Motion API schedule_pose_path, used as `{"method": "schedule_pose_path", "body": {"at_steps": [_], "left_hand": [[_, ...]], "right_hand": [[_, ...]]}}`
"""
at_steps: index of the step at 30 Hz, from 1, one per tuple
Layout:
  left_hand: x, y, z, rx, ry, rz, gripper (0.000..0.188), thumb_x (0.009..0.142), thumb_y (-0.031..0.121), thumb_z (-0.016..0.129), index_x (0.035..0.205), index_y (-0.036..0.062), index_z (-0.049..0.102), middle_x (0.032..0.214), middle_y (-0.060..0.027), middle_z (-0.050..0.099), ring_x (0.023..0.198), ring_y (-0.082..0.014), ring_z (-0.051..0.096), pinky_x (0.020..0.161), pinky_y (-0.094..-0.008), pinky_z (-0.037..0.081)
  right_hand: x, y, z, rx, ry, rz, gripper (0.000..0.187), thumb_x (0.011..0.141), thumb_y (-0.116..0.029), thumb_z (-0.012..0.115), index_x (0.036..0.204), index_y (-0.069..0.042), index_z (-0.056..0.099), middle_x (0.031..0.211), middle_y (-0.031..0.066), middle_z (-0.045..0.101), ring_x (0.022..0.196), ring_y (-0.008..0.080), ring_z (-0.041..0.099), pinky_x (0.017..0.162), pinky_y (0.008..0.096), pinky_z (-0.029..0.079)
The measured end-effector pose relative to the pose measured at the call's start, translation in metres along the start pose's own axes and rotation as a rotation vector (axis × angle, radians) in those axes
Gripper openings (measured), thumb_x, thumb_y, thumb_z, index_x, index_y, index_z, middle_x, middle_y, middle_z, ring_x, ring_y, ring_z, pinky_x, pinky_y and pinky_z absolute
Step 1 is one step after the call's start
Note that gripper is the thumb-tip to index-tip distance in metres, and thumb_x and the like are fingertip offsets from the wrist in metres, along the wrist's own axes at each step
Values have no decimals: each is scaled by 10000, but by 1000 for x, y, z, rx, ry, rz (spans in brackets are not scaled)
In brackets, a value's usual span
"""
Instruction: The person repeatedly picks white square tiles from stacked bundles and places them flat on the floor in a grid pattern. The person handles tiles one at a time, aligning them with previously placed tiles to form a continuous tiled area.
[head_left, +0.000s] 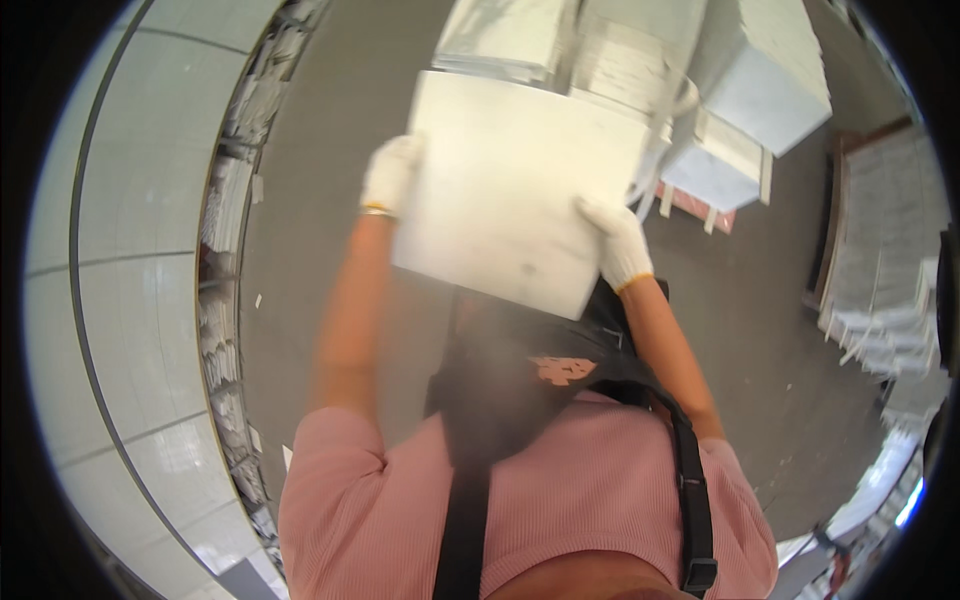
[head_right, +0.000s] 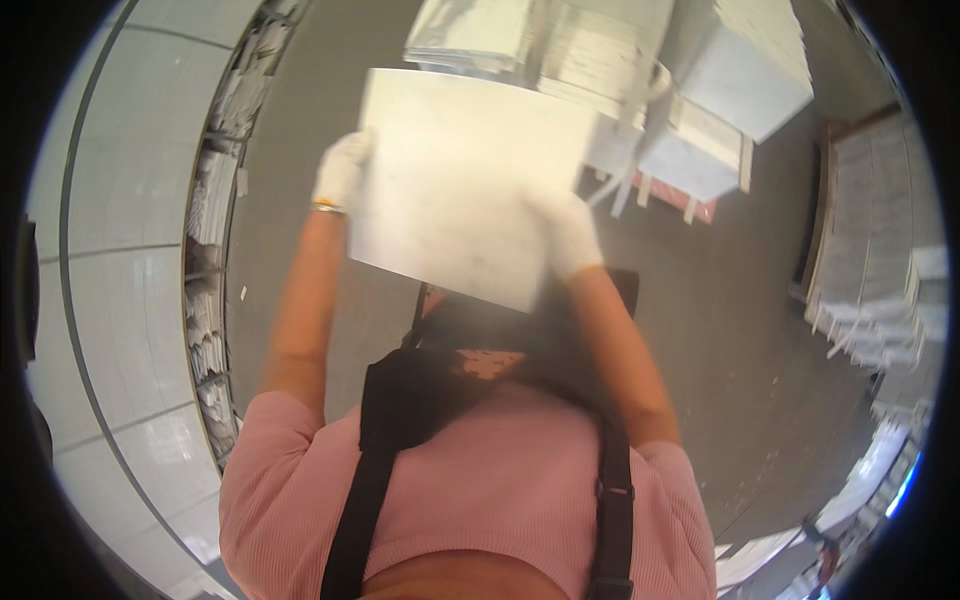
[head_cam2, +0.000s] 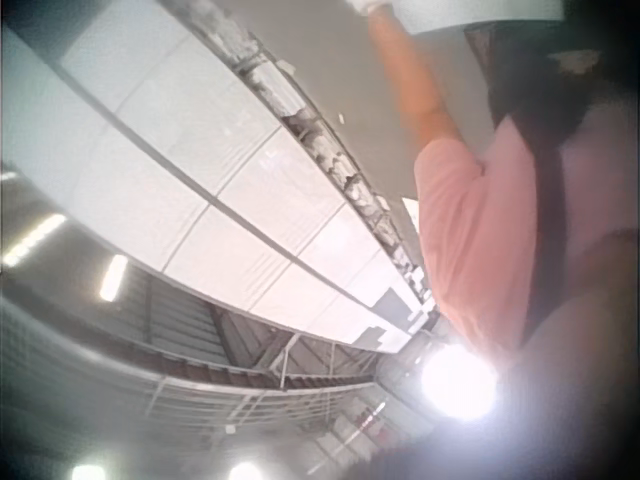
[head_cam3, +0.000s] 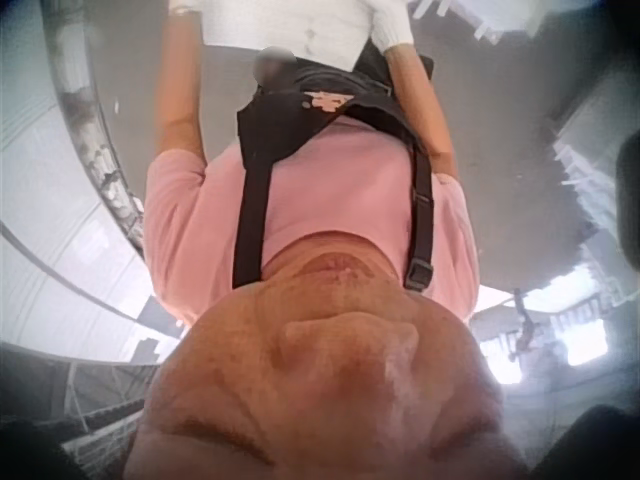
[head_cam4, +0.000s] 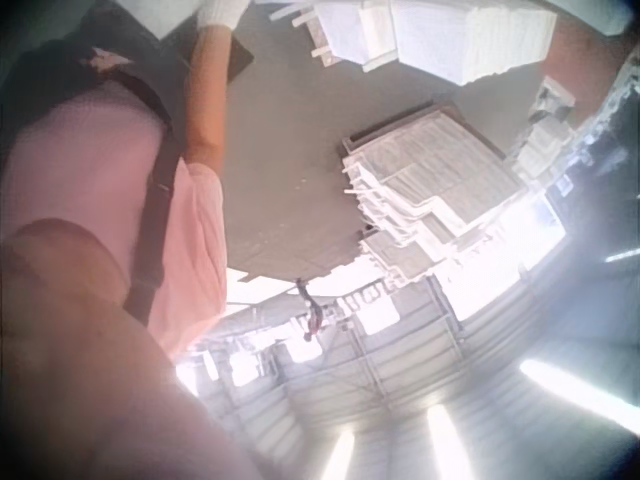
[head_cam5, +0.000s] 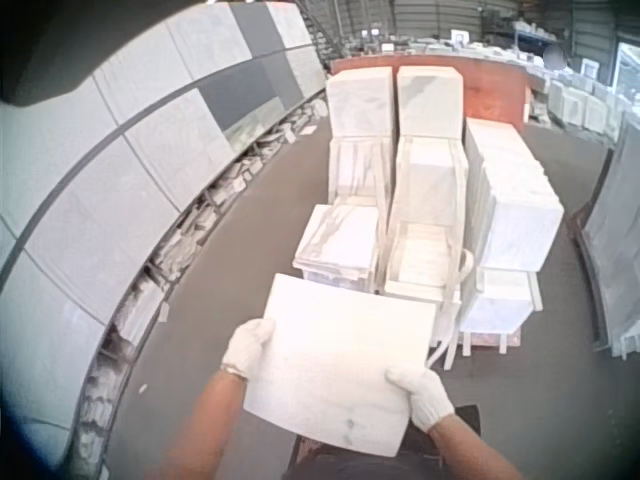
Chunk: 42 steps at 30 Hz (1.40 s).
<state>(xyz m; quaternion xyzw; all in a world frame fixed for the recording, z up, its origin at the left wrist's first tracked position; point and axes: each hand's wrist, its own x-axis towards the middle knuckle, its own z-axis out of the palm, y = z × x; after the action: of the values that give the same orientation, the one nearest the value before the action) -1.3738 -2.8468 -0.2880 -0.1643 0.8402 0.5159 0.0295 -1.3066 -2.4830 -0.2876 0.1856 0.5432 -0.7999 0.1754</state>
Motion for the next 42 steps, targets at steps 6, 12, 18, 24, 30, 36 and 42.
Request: {"method": "schedule_pose_path", "body": {"at_steps": [6,12,18,24,30,36,42], "left_hand": [[10,9,-89,-401,-35,-226,491,1019,349,609,1255,-79,648,1231,-124,689,1110,-197,636,1033,-322,458],[0,-62,-144,-70,-245,-359,483,1040,339,570,1284,-73,635,1254,-132,683,1156,-211,619,1052,-344,440],[-38,-155,-175,-257,-228,-596,539,1058,394,514,1328,-64,601,1346,-127,634,1210,-225,589,1080,-365,418],[-35,-182,-194,-227,-271,-601,571,1068,429,474,1344,-58,592,1328,-118,640,1180,-216,602,1036,-357,454],[-14,-207,-186,-208,-282,-573,610,1060,474,483,1305,-68,620,1272,-120,669,1132,-188,608,999,-346,472],[1,-236,-173,-187,-264,-540,637,1056,498,479,1291,-74,630,1260,-128,678,1128,-204,604,1004,-347,461],[-15,-227,-176,104,-200,-535,659,1052,504,472,1305,-87,617,1276,-158,669,1146,-232,588,1040,-361,428]], "right_hand": [[-40,1,58,-174,-572,143,382,949,-319,685,1112,25,730,997,71,739,847,135,649,746,303,528],[-58,55,118,-564,-961,97,487,875,-448,758,1127,-31,739,1024,116,744,883,211,668,811,337,524],[-33,130,172,-572,-1088,-17,465,893,-450,710,1108,-42,765,1064,144,749,983,264,684,903,356,507],[-21,109,215,-971,-1052,189,546,859,-502,706,1154,-44,748,1127,159,737,1055,269,679,915,363,506],[-6,66,177,-868,-611,-8,684,857,-504,715,1380,-75,613,1379,191,622,1279,333,580,1084,398,436],[11,59,82,-1266,-77,212,626,904,-453,671,1437,-140,570,1454,154,566,1352,318,520,1128,402,411],[85,46,-5,-1507,55,217,614,873,-401,651,1431,-169,545,1400,131,593,1258,350,581,1043,445,481]]}}
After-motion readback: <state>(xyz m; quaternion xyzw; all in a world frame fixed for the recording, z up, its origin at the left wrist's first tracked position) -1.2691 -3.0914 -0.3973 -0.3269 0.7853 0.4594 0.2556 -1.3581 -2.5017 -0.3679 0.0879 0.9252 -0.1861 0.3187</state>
